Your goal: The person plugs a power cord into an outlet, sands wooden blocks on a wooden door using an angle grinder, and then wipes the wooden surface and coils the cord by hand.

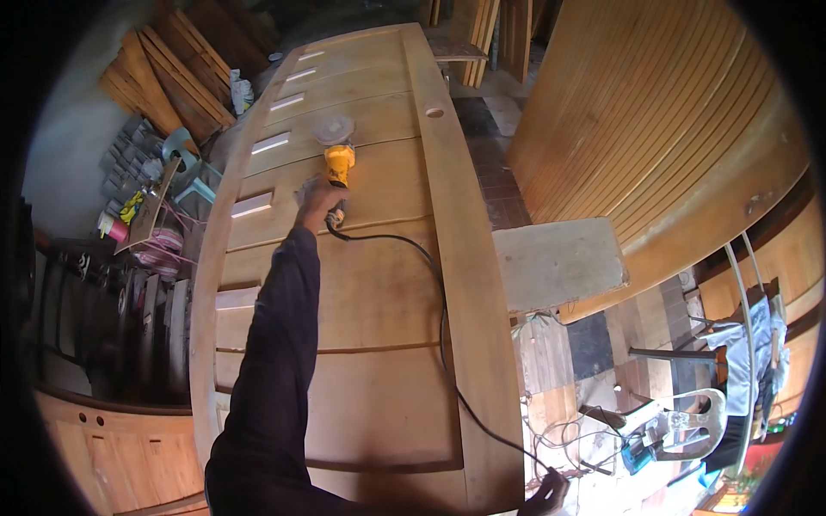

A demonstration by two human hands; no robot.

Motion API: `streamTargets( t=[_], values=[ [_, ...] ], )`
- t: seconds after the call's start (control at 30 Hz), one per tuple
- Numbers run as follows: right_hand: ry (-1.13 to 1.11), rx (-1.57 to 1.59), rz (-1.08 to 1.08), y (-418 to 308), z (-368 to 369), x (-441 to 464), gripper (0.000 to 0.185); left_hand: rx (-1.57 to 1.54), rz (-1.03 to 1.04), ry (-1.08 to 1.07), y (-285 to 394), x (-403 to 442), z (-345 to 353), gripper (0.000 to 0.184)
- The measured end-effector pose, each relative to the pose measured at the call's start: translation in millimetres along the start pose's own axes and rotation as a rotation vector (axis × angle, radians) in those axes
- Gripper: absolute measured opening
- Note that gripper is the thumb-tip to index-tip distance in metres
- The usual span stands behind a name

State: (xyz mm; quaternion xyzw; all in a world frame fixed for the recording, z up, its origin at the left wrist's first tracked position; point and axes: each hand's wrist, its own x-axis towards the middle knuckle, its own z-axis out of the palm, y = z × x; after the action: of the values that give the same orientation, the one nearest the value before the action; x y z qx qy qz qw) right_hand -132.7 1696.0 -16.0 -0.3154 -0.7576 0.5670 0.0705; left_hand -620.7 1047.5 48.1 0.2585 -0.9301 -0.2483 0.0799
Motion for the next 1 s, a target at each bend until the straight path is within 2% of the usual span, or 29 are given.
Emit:
streamTargets(
  t=[0.03,0.1,0.17,0.23,0.27,0.3,0.33,0.43,0.47,0.5,0.57,0.67,0.77,0.8,0.9,0.93,0.97,1.0],
  values=[
    [-0.088,-0.326,-0.115,3.2,-15.9,8.4,0.046,0.036,-0.02,0.02,-2.9,-9.1,1.7,0.07],
    [-0.047,-0.298,-0.172,28.5,-30.9,23.2,0.046,0.072,-0.047,0.071,-6.9,-39.9,1.6,0.073],
    [0.012,-0.452,-0.295,73.1,-59.0,40.3,0.045,0.241,-0.032,0.162,1.7,-76.9,-3.6,0.066],
    [0.098,-0.608,-0.45,126.3,-89.7,59.2,0.044,0.147,-0.037,0.074,-10.8,-96.9,0.2,0.073],
    [0.107,-0.557,-0.163,67.6,-85.4,45.1,0.047,0.124,-0.012,0.072,-15.4,-110.6,2.6,0.075],
    [0.065,-0.334,-0.157,91.6,-107.8,52.3,0.051,0.104,0.013,0.068,-15.1,-126.2,0.8,0.078],
    [0.133,-0.293,-0.164,112.7,-128.4,55.0,0.049,0.089,0.012,0.07,-12.7,-137.9,-0.4,0.078],
    [0.368,-0.331,-0.296,101.6,-140.6,46.2,0.043,0.003,-0.086,0.117,-11.9,-131.1,17.8,0.076],
    [0.412,-0.332,-0.342,97.7,-141.5,46.1,0.041,-0.098,-0.017,0.095,-12.8,-128.0,17.5,0.069],
    [0.453,-0.339,-0.381,93.5,-145.5,47.8,0.04,-0.143,-0.06,0.037,-14.4,-123.7,15.3,0.062],
    [0.452,-0.311,-0.4,94.2,-153.8,45.8,0.038,-0.237,-0.141,-0.082,19.1,-140.7,-16.6,0.047],
    [0.456,-0.224,-0.451,100.9,-161.2,43.0,0.034,-0.254,-0.063,0.042,8.8,-132.9,-1.3,0.034],
    [0.476,-0.132,-0.487,116.0,-156.7,36.1,0.03,-0.416,0.003,-0.052,-22.3,-120.6,17.7,0.038],
    [0.482,-0.106,-0.495,122.9,-155.8,31.0,0.029,-0.385,-0.06,-0.137,-21.6,-122.7,15.2,0.037],
    [0.505,-0.042,-0.507,146.4,-157.7,6.1,0.026,-0.341,-0.084,-0.161,-14.3,-150.2,13.8,0.037],
    [0.509,0.176,-0.265,153.7,-160.5,-16.1,0.028,-0.46,-0.039,-0.144,-19.7,-159.8,17.3,0.036],
    [0.619,0.098,-0.197,114.5,-135.9,-37.3,0.028,-0.58,0.015,-0.163,-24.2,-169.2,27.2,0.035],
    [0.613,0.053,-0.177,134.4,-150.1,-43.9,0.026,-0.639,0.028,-0.203,3.7,-198.1,2.9,0.033]
  ],
)
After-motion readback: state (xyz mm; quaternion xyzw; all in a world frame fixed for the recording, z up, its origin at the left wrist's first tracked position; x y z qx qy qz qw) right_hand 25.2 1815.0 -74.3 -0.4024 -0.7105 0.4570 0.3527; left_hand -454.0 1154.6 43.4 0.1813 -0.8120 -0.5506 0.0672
